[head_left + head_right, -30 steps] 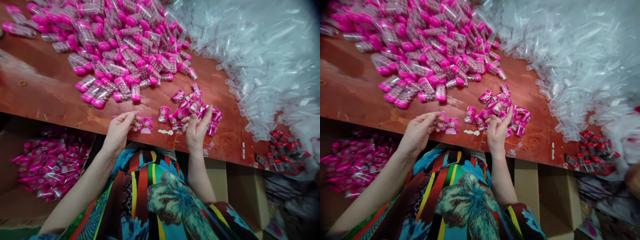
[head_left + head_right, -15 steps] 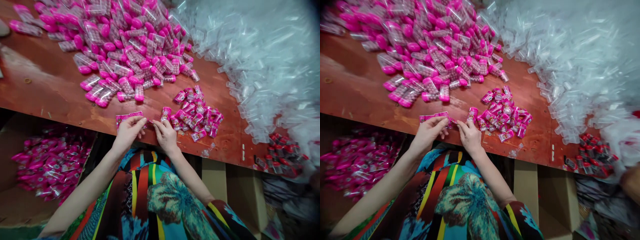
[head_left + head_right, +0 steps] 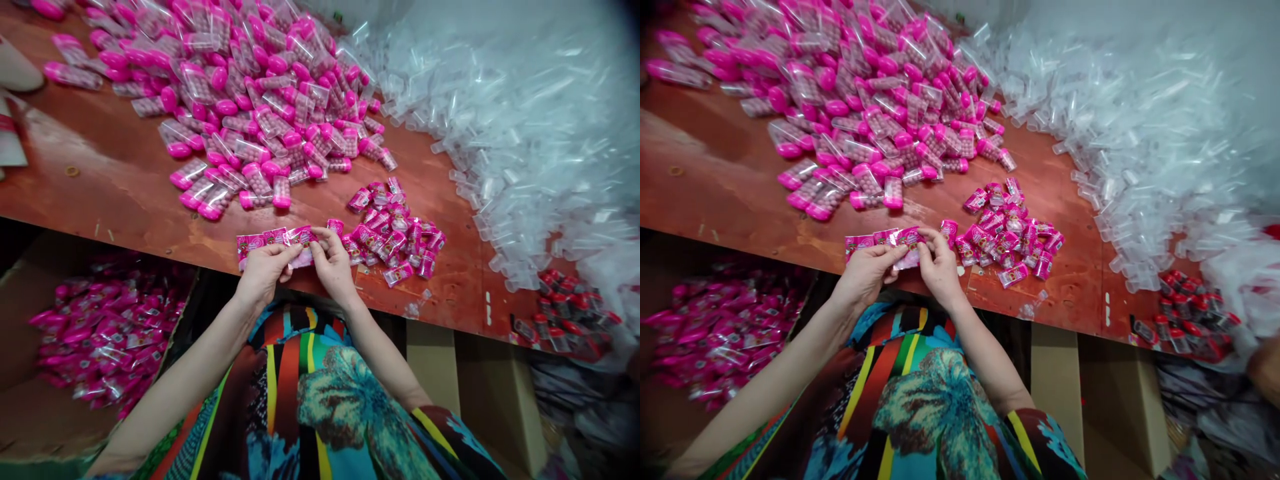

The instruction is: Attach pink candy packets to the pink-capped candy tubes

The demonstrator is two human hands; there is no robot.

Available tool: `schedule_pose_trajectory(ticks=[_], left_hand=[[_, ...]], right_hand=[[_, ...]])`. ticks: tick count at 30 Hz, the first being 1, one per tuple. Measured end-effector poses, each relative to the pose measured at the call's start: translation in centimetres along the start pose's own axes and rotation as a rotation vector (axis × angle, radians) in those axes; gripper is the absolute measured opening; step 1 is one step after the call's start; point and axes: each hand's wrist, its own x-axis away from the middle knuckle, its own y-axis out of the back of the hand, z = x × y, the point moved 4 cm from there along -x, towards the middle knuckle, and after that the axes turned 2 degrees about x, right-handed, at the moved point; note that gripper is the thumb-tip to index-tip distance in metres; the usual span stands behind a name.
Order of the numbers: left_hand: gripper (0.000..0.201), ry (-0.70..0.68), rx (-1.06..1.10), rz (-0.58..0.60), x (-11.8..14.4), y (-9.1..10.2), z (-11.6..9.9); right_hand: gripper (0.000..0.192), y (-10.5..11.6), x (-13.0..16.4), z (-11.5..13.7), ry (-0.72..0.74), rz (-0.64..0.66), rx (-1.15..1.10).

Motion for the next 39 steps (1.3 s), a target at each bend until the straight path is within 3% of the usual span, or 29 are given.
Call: schedule_pose_trajectory(ticks=[4, 7, 9, 11, 14, 16, 19, 23, 27, 32, 36, 39], left_hand=[[0.037, -0.041, -0.035, -0.077, 0.4, 1.8, -1.0], [0.034, -0.019, 0.019, -0.108, 0.5, 2.7, -1.4], [0.036, -0.005, 0.066, -0.102, 0.5, 2.6, -1.4], [0.038, -0.004, 0.107, -0.086, 0.5, 2.1, -1.3], [0.040, -0.002, 0.151, -0.045, 0.3, 1.2, -1.0], [0.039, 0.015, 0.175, -0.003, 0.1, 0.8, -0.8], [0.038, 0.041, 0.194, 0.046, -0.3, 0.9, -1.0], [0.040, 0.006, 0.207, 0.018, -1.2, 1.7, -1.8], [0.040, -0.007, 0.198, -0.020, -1.5, 2.5, -2.7], [0.034, 0.033, 0.216, 0.016, -1.3, 3.9, -3.6], [0.034, 0.011, 0.271, -0.057, -1.4, 5.1, -4.0], [0.035, -0.005, 0.335, -0.122, -1.4, 5.4, -4.1]], right_hand=[[0.031, -0.1, 0.0, -0.3, 0.010, 0.051, 0.542], [0.031, -0.2, 0.2, 0.2, 0.003, 0.070, 0.756], [0.035, 0.0, 0.4, 1.1, 0.048, -0.021, 0.703], [0.040, -0.1, 0.5, 1.9, 0.090, -0.066, 0.510], [0.041, -1.4, 0.2, 1.9, 0.048, 0.050, 0.079], [0.035, -2.3, -0.2, 1.4, 0.012, 0.087, -0.085], [0.025, -3.2, -1.1, 0.9, 0.040, 0.069, -0.082], [0.023, -4.6, -2.1, 1.1, 0.103, 0.108, -0.008], [0.027, -5.4, -2.9, 2.0, 0.183, 0.150, 0.146], [0.032, -4.9, -5.5, 3.0, 0.286, 0.356, 0.371], [0.044, -4.0, -9.4, 3.0, 0.402, 0.265, 0.846], [0.051, -4.5, -11.2, 2.4, 0.481, 0.307, 1.184]])
